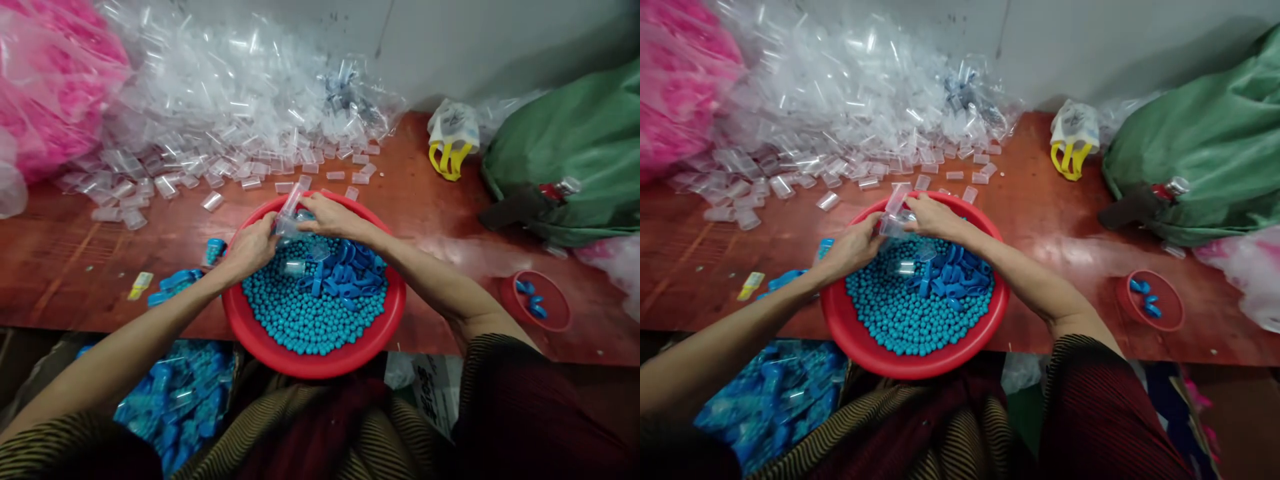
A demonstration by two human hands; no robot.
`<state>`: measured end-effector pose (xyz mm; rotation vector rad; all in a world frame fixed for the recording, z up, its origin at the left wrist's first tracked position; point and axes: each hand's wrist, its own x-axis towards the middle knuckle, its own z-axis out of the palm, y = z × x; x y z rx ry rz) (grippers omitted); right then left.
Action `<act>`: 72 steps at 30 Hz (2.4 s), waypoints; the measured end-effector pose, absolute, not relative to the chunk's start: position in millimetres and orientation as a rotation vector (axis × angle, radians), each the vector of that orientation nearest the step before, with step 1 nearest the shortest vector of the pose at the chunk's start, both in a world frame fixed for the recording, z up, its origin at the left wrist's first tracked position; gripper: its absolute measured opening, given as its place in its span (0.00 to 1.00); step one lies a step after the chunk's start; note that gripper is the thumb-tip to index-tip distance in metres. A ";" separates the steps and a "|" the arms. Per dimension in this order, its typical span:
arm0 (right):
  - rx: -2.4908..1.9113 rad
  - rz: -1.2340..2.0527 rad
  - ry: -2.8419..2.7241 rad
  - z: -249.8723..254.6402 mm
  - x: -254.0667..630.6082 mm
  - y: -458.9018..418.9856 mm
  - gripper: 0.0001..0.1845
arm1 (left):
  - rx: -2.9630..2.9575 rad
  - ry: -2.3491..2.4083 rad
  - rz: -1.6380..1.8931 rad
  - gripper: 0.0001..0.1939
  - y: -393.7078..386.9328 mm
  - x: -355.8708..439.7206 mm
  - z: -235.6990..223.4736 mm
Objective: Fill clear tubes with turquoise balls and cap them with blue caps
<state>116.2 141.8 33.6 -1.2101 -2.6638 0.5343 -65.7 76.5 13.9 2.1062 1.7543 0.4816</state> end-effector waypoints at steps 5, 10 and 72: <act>-1.503 0.010 -2.572 50.5 131.3 91.0 0.17 | 2.269 2.027 0.400 0.20 38.5 -62.5 24.9; -1.368 0.265 -2.786 42.1 140.4 24.6 0.14 | 2.572 1.683 0.081 0.17 10.6 -56.8 14.3; -1.501 0.744 -2.511 9.9 175.2 33.5 0.15 | 1.213 1.095 0.293 0.05 42.8 11.3 -27.2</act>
